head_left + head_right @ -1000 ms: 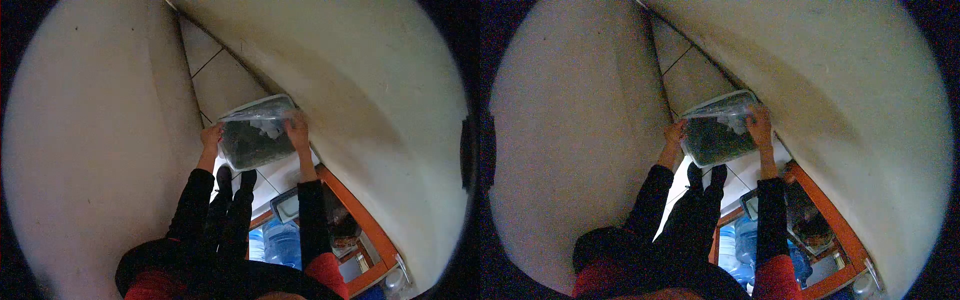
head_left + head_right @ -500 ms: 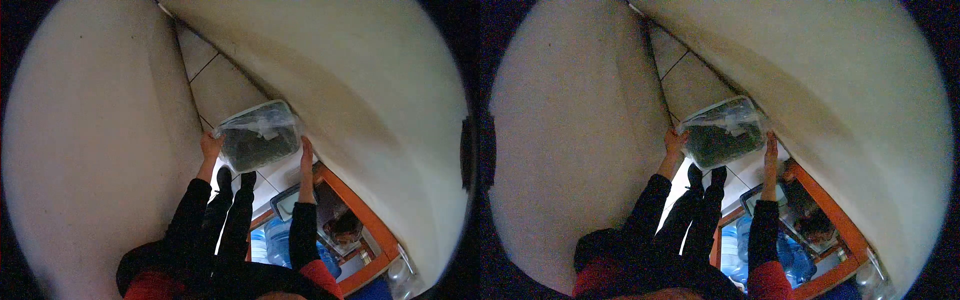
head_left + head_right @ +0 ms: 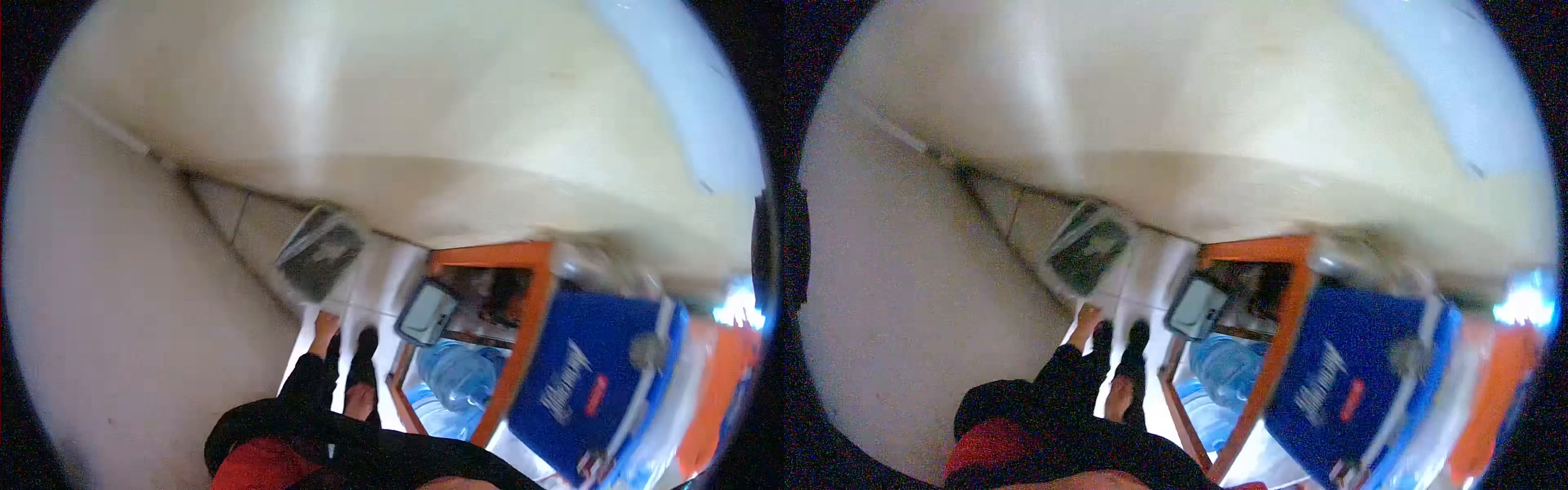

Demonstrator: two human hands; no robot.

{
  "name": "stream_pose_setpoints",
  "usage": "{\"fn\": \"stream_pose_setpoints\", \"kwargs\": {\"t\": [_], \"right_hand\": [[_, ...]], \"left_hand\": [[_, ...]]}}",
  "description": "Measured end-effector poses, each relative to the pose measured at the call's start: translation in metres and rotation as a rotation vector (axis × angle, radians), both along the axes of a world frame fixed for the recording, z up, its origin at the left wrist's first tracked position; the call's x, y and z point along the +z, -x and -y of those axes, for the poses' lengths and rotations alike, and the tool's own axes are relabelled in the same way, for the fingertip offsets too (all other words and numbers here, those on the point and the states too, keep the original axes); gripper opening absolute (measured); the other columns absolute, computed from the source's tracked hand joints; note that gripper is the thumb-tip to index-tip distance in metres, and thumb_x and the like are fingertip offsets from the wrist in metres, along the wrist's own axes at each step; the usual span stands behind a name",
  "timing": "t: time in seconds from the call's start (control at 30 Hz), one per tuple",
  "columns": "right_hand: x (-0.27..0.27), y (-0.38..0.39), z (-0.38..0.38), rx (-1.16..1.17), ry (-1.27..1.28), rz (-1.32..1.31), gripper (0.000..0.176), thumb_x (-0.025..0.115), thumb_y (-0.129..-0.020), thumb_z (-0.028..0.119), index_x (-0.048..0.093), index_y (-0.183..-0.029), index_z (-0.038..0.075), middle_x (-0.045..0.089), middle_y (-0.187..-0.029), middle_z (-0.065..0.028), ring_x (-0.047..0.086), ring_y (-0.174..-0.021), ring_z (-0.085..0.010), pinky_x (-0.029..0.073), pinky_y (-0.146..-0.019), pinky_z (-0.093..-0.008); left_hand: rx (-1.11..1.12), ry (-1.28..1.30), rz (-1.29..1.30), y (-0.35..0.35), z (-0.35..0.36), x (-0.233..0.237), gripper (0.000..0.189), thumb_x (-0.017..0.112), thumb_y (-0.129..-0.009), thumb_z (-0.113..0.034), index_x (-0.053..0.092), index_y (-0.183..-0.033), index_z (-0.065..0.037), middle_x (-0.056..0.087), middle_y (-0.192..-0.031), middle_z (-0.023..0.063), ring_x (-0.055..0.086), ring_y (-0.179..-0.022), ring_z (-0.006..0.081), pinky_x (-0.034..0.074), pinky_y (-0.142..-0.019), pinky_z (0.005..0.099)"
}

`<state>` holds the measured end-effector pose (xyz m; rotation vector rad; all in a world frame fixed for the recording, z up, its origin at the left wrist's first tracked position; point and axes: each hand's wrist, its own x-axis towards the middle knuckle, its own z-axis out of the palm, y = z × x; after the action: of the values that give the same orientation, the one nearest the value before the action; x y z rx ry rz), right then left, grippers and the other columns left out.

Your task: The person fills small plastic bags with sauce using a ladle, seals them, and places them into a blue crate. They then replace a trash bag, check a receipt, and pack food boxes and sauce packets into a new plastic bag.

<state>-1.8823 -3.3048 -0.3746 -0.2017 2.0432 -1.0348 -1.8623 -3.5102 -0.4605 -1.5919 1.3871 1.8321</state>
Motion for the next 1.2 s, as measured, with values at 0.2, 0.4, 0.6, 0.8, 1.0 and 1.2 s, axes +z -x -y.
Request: {"fn": "stream_pose_setpoints", "kwargs": {"t": [0.2, 0.4, 0.6, 0.8, 1.0, 1.2], "right_hand": [[0.043, -0.029, -0.106, -0.112, 0.031, 0.046, 0.023, 0.045, -0.091, 0.02, 0.055, -0.101, 0.001, 0.058, -0.096, -0.0106, 0.055, -0.085, -0.0173, 0.044, -0.074, -0.0312], [0.075, -0.09, -0.232, -0.483, 0.07, -0.01, 0.026, 0.046, -0.09, 0.022, 0.055, -0.104, 0.002, 0.059, -0.096, -0.0098, 0.055, -0.084, -0.0149, 0.044, -0.071, -0.0297], [0.082, -0.303, -0.399, -0.945, 0.109, 0.001, 0.029, 0.047, -0.09, 0.024, 0.055, -0.107, 0.003, 0.06, -0.095, -0.009, 0.055, -0.083, -0.0126, 0.044, -0.067, -0.0281], [0.064, -0.503, -0.518, -1.448, 0.049, -0.042, 0.037, 0.045, -0.092, 0.031, 0.057, -0.11, 0.001, 0.063, -0.097, -0.0121, 0.06, -0.087, -0.0213, 0.047, -0.079, -0.035], [0.132, -0.573, -0.733, -1.93, 0.09, -0.373, 0.036, 0.049, -0.092, 0.033, 0.056, -0.11, 0.002, 0.063, -0.093, -0.008, 0.058, -0.084, -0.0142, 0.047, -0.075, -0.028], [0.178, -0.65, -0.914, -2.054, 0.122, -0.457, 0.028, 0.043, -0.093, 0.025, 0.052, -0.115, 0.01, 0.062, -0.1, -0.0039, 0.06, -0.088, -0.014, 0.046, -0.065, -0.03]], "left_hand": [[-0.995, 0.588, -0.418, -0.011, -0.107, -0.091, 0.024, 0.048, -0.09, -0.021, 0.064, -0.101, -0.008, 0.063, -0.094, 0.0073, 0.058, -0.084, 0.0263, 0.045, -0.079, 0.0389], [-1.115, -0.072, -1.041, 0.076, -0.303, 0.196, 0.022, 0.05, -0.09, -0.019, 0.064, -0.097, -0.003, 0.063, -0.087, 0.0087, 0.059, -0.078, 0.0243, 0.046, -0.074, 0.0359], [-1.589, -0.491, -1.664, -0.042, -0.512, 0.482, 0.022, 0.052, -0.091, -0.017, 0.064, -0.092, 0.001, 0.062, -0.081, 0.0101, 0.059, -0.073, 0.0222, 0.047, -0.068, 0.0329], [-1.48, -1.828, -1.375, -0.186, -0.692, 0.624, 0.029, 0.053, -0.091, -0.023, 0.064, -0.096, 0.003, 0.06, -0.084, 0.0112, 0.056, -0.085, 0.024, 0.044, -0.076, 0.0359], [-1.675, -2.686, -1.043, -0.333, -0.82, 0.707, 0.036, 0.053, -0.091, -0.031, 0.06, -0.096, 0.004, 0.056, -0.101, 0.0103, 0.05, -0.102, 0.0227, 0.038, -0.089, 0.0374], [-1.652, -2.755, -0.524, -0.449, -0.972, 0.671, 0.018, 0.068, -0.081, -0.016, 0.069, -0.086, 0.001, 0.062, -0.093, 0.0107, 0.054, -0.092, 0.0224, 0.039, -0.089, 0.0359]]}}
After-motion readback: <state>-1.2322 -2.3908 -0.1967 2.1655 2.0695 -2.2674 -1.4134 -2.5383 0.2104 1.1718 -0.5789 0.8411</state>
